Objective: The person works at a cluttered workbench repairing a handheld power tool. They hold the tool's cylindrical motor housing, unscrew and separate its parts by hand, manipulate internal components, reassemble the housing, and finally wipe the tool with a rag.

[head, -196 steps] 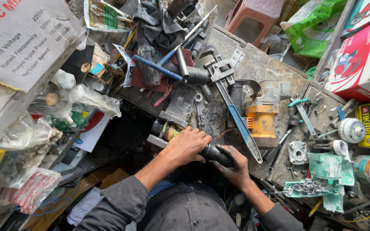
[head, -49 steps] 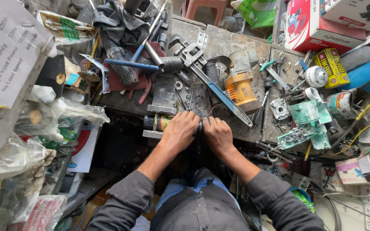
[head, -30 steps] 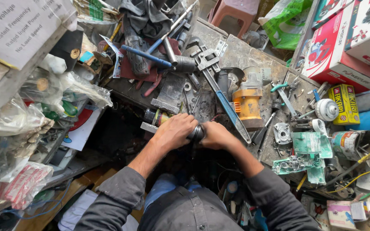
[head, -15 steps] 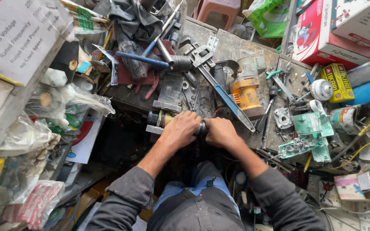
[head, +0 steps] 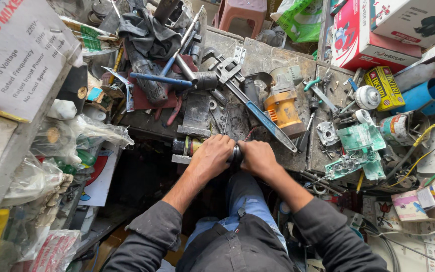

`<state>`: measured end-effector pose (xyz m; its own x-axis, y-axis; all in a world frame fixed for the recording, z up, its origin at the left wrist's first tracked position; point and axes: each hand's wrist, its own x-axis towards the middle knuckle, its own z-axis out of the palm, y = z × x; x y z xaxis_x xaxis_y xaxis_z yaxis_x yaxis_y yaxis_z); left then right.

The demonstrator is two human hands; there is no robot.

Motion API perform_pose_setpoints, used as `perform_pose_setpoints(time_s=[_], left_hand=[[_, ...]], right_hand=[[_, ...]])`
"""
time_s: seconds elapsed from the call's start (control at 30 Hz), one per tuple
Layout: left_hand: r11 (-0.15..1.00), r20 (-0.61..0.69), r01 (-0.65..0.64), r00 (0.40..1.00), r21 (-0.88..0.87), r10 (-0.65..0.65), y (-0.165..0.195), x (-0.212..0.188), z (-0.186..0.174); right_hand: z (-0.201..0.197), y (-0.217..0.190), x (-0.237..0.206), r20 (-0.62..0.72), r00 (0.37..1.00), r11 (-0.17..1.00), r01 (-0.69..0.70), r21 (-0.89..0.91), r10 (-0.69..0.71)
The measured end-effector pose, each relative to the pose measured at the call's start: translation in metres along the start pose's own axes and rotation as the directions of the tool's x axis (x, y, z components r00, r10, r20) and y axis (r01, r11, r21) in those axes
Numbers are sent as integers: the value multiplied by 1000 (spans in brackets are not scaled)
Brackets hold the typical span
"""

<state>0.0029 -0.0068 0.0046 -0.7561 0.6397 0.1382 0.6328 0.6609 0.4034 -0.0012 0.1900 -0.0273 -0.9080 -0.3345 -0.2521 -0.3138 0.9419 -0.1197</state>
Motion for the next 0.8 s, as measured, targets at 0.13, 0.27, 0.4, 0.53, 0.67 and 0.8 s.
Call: perform_pose_setpoints(time_s=[0.13,0.27,0.4,0.53,0.67,0.8], left_hand=[[1000,22,14,1000,2,-14,0,0,0],[1000,14,3,1000,0,-3,0,0,-3],[1000,9,14,1000,-26,-14,0,0,-4],[1000,4,-3,1000,3,3,2,1,-4],[1000,29,9,1000,-4,-9,4,0,-5],[1000,24,9,1000,5,-10,3,0,-7]], right_hand=[[-28,23,36,540,808,888,-45,457,-236],[-14,10,4,44,992,959,105,263,-120],[21,-12,-33,-505,846,967,46,-250,-171],[16,6,1,16,998,992,66,110,-68],[-24,28,37,581,772,894,-37,446,-258],[-22,9,3,126,985,957,78,280,-117]])
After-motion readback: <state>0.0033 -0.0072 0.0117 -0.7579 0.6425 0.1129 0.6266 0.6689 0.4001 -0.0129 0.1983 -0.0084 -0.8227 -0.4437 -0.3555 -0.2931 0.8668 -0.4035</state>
